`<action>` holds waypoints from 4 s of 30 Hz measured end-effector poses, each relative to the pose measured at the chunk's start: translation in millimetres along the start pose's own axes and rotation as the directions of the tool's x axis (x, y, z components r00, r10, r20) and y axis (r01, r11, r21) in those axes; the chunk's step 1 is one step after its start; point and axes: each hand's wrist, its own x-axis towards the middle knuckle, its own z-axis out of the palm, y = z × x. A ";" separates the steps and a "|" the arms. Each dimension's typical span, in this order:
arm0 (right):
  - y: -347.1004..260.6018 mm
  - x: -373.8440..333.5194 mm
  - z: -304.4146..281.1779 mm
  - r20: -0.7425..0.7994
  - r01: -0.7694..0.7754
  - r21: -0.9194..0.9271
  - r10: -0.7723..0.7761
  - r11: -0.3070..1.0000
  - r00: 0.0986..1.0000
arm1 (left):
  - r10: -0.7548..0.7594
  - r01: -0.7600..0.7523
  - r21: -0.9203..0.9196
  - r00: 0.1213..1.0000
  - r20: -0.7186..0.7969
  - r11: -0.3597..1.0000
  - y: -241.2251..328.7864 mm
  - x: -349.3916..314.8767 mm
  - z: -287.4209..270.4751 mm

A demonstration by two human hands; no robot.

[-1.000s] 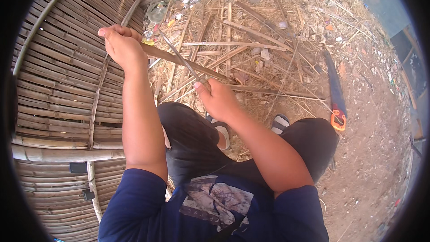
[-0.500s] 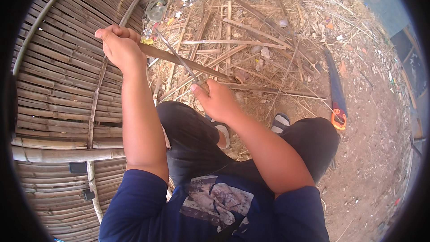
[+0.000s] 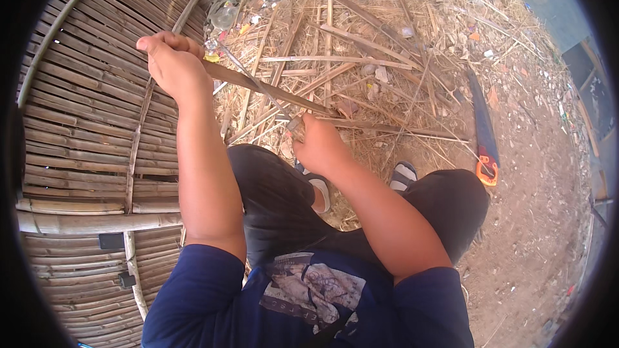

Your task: The person shaves a thin strip of wood using a machete while holding the strip by hand.

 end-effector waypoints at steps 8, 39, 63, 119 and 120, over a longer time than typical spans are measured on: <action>-37.8 -12.3 -38.4 -0.042 0.004 0.200 0.005 0.980 0.999 | 0.007 -0.007 -0.024 1.000 0.010 1.000 -7.0 4.9 -18.5; -11.5 -0.9 -13.2 -0.025 0.037 0.073 -0.035 0.997 0.999 | 0.011 -0.010 -0.059 1.000 0.011 0.998 -5.5 2.5 -17.3; 13.3 21.5 -46.3 -0.231 0.125 0.504 -0.007 0.855 0.973 | 0.382 0.425 -0.504 0.343 0.858 0.752 49.5 20.2 15.6; 52.1 26.2 -130.1 -0.249 0.367 0.929 0.658 -0.045 0.711 | 0.102 0.186 -0.823 0.954 0.282 0.537 41.1 -5.3 -32.0; 46.4 27.1 -121.2 -0.212 0.330 0.943 0.683 -0.045 0.699 | 0.097 0.178 -0.817 0.957 0.273 0.549 36.9 -2.6 -32.3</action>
